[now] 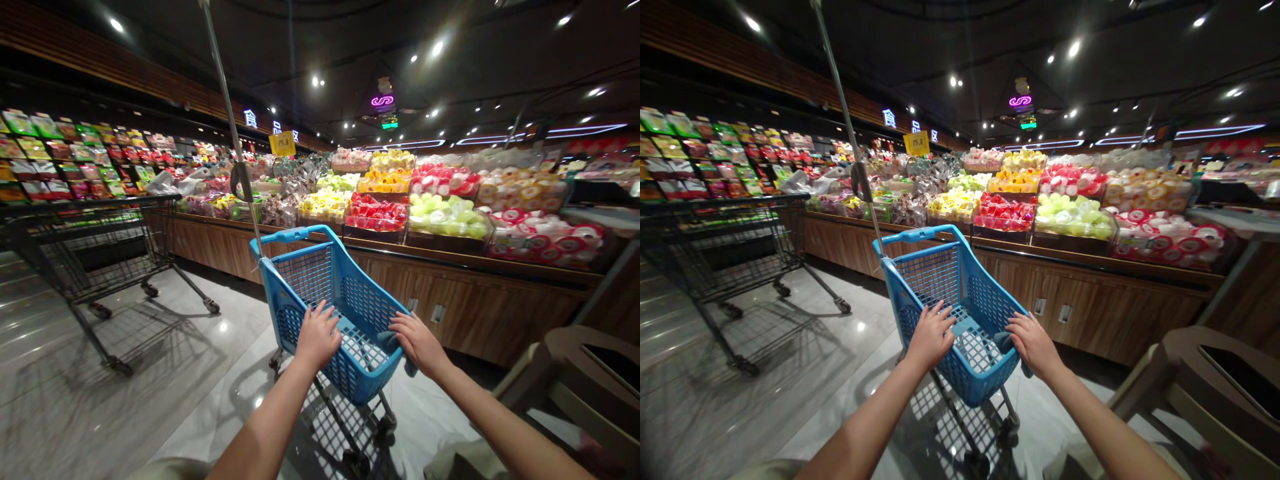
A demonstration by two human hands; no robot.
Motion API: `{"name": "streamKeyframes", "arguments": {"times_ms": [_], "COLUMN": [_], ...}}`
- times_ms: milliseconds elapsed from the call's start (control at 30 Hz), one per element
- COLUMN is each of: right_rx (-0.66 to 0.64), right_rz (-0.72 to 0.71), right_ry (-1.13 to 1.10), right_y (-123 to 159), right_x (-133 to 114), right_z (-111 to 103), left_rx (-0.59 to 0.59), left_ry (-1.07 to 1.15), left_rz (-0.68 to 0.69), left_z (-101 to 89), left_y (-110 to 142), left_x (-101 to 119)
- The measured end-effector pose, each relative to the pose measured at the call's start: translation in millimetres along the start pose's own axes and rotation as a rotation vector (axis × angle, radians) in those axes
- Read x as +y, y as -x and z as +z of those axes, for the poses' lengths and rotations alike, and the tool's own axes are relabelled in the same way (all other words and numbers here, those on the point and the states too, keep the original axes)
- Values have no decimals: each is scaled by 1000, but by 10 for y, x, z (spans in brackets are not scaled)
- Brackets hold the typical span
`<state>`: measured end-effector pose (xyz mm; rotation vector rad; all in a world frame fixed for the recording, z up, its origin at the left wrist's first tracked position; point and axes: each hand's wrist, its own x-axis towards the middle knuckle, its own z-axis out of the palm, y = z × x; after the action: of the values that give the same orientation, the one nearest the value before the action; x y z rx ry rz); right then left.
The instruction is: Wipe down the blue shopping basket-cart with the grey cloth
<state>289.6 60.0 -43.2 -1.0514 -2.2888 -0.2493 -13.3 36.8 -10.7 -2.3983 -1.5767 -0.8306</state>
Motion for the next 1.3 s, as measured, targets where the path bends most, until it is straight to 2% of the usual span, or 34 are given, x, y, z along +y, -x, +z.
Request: {"name": "streamKeyframes", "arguments": {"times_ms": [133, 300, 400, 500, 633, 800, 900, 1033, 1133, 1300], "right_rx": [49, 7, -25, -46, -44, -23, -15, 41, 67, 29], "right_rz": [9, -97, -166, -222, -252, -169, -112, -62, -70, -145], "right_ry": [-29, -70, -57, -34, -21, 18, 10, -29, -49, -49], "right_y": [19, 101, 116, 101, 88, 99, 93, 100, 131, 185], "right_x": [-307, -827, -942, -863, -552, -33, 122, 18, -194, -546], "right_z": [32, 35, 33, 28, 5, -43, -35, 16, 35, 34], "left_rx": [35, 68, 56, 41, 33, 39, 56, 66, 60, 66], "left_ry": [-2, -12, -13, -2, 9, 15, 9, 5, 14, 29], "left_rz": [-14, -15, -14, -2, -8, -18, -24, -56, -77, -79], "left_z": [6, -4, -20, -30, -21, 0, 19, 38, 35, -8], "left_y": [11, 44, 76, 94, 85, 80, 87, 95, 107, 150], "left_x": [25, 14, -8, -18, -3, 27, 49, 87, 93, 35]}}
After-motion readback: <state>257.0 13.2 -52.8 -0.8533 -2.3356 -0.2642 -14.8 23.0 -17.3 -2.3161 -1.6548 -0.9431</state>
